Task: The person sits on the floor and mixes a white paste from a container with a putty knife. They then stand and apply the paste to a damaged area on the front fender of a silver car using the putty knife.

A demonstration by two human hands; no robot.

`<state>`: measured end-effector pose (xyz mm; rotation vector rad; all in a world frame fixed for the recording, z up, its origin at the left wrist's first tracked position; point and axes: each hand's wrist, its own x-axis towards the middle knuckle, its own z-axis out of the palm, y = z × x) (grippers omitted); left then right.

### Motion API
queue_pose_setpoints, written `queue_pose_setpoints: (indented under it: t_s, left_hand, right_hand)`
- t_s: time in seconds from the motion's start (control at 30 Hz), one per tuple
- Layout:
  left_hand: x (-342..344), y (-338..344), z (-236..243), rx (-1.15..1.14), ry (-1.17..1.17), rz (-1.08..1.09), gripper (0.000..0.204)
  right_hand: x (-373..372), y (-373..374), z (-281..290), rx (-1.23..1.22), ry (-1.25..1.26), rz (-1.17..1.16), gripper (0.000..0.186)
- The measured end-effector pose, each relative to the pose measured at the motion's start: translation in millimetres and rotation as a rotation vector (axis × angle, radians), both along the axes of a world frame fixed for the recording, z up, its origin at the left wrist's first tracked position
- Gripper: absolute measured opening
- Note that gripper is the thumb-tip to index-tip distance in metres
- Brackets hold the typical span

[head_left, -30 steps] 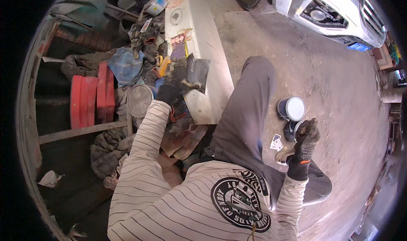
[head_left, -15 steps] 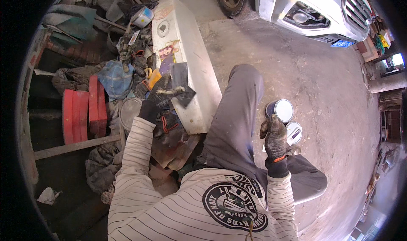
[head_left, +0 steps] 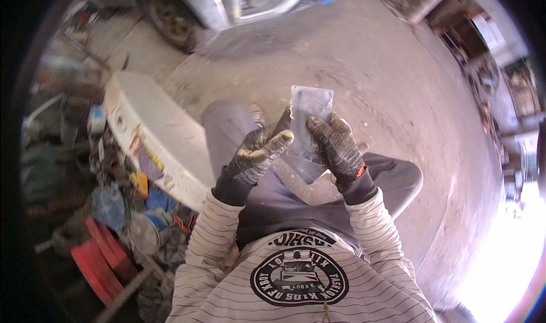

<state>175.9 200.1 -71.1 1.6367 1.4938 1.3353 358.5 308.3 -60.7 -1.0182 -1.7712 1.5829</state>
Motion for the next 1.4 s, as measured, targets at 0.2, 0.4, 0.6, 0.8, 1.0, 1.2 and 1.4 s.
queue_pose_setpoints:
  t_s: [0.2, 0.4, 0.6, 0.8, 1.0, 1.2, 1.4]
  left_hand:
    - [29, 37, -55, -0.284, -0.064, 0.116, 0.046]
    - [52, 56, -51, 0.316, 0.530, -0.039, 0.038]
    - [82, 89, -23, 0.020, -0.015, -0.085, 0.018]
    - [103, 122, -53, -0.534, -0.342, -0.123, 0.029]
    - [159, 125, -120, -0.173, 0.081, -0.186, 0.027]
    - [153, 107, -127, -0.634, 0.000, -0.305, 0.029]
    - [139, 106, -182, -1.023, -1.083, -0.126, 0.031]
  right_hand:
    - [69, 9, 2, -0.408, 0.668, -0.586, 0.025]
    - [103, 4, -19, -0.220, 0.478, -0.595, 0.025]
    - [129, -31, -61, -0.271, 0.564, -0.346, 0.031]
    - [175, -25, -62, -0.030, -0.436, -0.101, 0.041]
    - [150, -43, -117, 0.470, -1.034, -0.316, 0.037]
    - [189, -28, -188, 0.317, -0.812, -0.560, 0.028]
    - [182, -20, -157, -0.520, 0.627, -0.603, 0.023]
